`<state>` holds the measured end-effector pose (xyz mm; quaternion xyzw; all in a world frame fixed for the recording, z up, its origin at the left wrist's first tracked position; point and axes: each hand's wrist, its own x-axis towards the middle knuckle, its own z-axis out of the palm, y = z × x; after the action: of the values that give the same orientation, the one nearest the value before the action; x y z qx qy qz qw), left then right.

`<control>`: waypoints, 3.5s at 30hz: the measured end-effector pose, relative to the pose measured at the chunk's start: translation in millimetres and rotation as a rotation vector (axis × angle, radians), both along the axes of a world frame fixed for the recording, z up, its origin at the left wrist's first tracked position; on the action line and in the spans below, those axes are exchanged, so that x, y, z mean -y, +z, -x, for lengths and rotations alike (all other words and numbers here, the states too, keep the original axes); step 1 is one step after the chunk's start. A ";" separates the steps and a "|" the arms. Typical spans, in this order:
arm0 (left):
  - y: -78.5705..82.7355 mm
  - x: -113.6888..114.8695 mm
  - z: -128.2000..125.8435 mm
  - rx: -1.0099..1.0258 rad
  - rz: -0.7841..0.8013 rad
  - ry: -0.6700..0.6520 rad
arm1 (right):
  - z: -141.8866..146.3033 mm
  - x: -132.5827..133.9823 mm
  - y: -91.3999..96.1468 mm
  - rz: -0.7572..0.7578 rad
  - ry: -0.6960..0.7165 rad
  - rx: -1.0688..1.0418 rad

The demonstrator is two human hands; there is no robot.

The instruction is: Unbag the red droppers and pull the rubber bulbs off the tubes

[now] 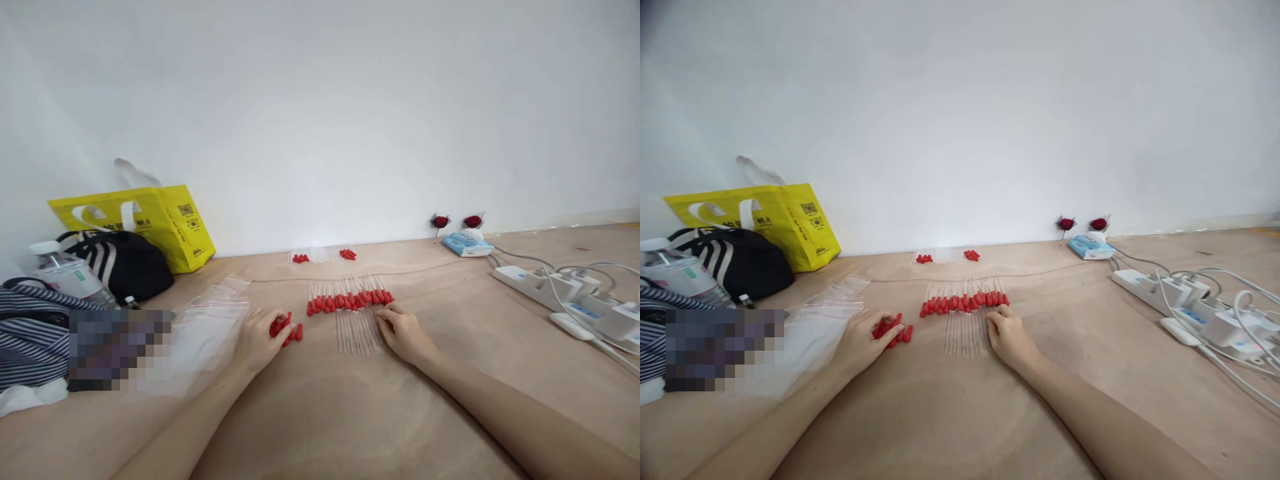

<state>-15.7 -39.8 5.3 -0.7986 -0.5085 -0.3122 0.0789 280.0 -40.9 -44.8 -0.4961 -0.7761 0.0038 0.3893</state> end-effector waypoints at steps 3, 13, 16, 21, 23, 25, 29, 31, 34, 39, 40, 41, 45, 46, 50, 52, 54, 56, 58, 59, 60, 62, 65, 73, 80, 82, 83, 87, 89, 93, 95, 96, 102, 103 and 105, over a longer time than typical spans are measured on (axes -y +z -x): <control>-1.1 -0.2 -1.5 -0.015 -0.021 -0.022 | 2.0 -0.6 -1.1 0.006 0.019 -0.020; 16.6 -15.8 -30.4 -0.127 0.120 0.093 | 3.0 -1.7 -0.5 0.015 0.059 -0.067; 20.6 -30.2 -49.2 -0.190 0.143 0.110 | 0.5 -0.8 2.1 0.020 0.048 -0.096; 20.0 -47.9 -66.5 -0.261 0.145 0.165 | -2.9 -0.2 5.7 0.048 0.013 -0.142; 19.0 -50.8 -69.0 -0.259 0.141 0.176 | -3.1 -0.1 6.6 0.050 0.019 -0.146; 18.6 -51.7 -70.7 -0.249 0.132 0.189 | -2.7 0.2 7.4 0.054 0.027 -0.151; 21.9 -48.1 -71.9 -0.222 0.103 0.224 | -2.7 0.7 7.8 0.061 0.030 -0.161; 25.5 -42.3 -69.1 -0.201 0.091 0.247 | -3.3 0.8 7.3 0.060 0.025 -0.166; 29.0 -26.4 -58.1 -0.126 0.031 0.231 | -3.6 1.2 6.9 0.043 0.020 -0.165; 15.5 10.5 -33.5 -0.019 -0.052 -0.077 | 0.2 5.1 11.0 -0.100 0.028 -0.156; 10.6 16.7 -30.2 -0.022 -0.049 -0.137 | 1.7 6.8 12.6 -0.128 0.046 -0.147; 5.6 21.9 -27.8 -0.030 -0.049 -0.187 | 3.3 9.0 14.3 -0.148 0.072 -0.129; -8.2 32.5 -26.6 -0.043 -0.103 -0.286 | 11.6 20.1 20.8 -0.173 0.181 0.020; -9.4 33.1 -27.6 -0.047 -0.123 -0.293 | 14.4 23.0 22.0 -0.187 0.196 0.062; -9.0 33.8 -32.0 -0.093 -0.174 -0.339 | 28.2 31.4 25.1 -0.252 0.223 0.199; -8.5 34.3 -33.4 -0.106 -0.203 -0.368 | 35.4 33.2 25.5 -0.259 0.235 0.239; -8.8 34.9 -33.9 -0.110 -0.237 -0.388 | 41.3 33.6 25.1 -0.254 0.248 0.259; -9.4 35.6 -33.9 -0.113 -0.263 -0.403 | 45.0 33.1 24.2 -0.246 0.261 0.264; -9.9 36.3 -34.0 -0.113 -0.272 -0.412 | 46.5 32.3 23.0 -0.239 0.273 0.253; -9.9 36.6 -34.2 -0.108 -0.268 -0.414 | 46.7 32.0 22.5 -0.238 0.279 0.245; -9.9 36.9 -34.6 -0.103 -0.255 -0.413 | 46.6 31.8 21.9 -0.238 0.285 0.238; -10.0 37.2 -35.8 -0.096 -0.207 -0.409 | 46.2 31.8 21.2 -0.242 0.290 0.229; -11.8 36.3 -38.4 -0.115 -0.132 -0.432 | 46.3 32.8 21.1 -0.250 0.288 0.231; -24.2 29.5 -39.5 -0.101 -0.119 -0.488 | 48.6 34.5 19.2 -0.283 0.333 0.193; -20.2 33.5 -39.2 -0.078 -0.054 -0.489 | 44.9 35.2 18.9 -0.299 0.390 0.188; -16.9 36.5 -41.7 -0.079 -0.026 -0.488 | 45.5 35.9 19.6 -0.306 0.399 0.189; -15.4 37.8 -42.9 -0.082 -0.013 -0.490 | 46.1 36.3 20.0 -0.308 0.401 0.190; -12.5 38.4 -40.2 -0.097 0.009 -0.501 | 43.5 37.1 20.6 -0.319 0.403 0.194; -13.1 35.4 -31.1 -0.080 -0.022 -0.468 | 35.1 36.2 19.6 -0.319 0.368 0.171; -15.2 29.9 -11.3 -0.024 -0.109 -0.396 | 11.2 30.7 14.9 -0.234 0.174 0.122; -15.7 29.7 -9.5 0.002 -0.125 -0.408 | 4.1 26.5 12.5 -0.177 0.122 0.086; -15.6 29.9 -10.7 0.025 -0.131 -0.407 | 2.3 24.2 11.5 -0.149 0.108 0.056; -7.9 26.4 -14.4 0.152 -0.124 -0.211 | -3.1 12.8 6.4 -0.007 -0.016 -0.052; -6.1 24.7 -11.7 0.167 -0.109 -0.169 | -4.4 11.7 4.9 -0.001 -0.050 -0.060; -3.1 21.0 -5.1 0.211 -0.069 -0.086 | -6.7 9.9 1.1 0.004 -0.107 -0.067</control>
<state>-10.6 -60.8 2.3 -0.7792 -0.4684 -0.4147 0.0389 286.7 -50.8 -43.7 -0.5374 -0.7349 0.0012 0.4137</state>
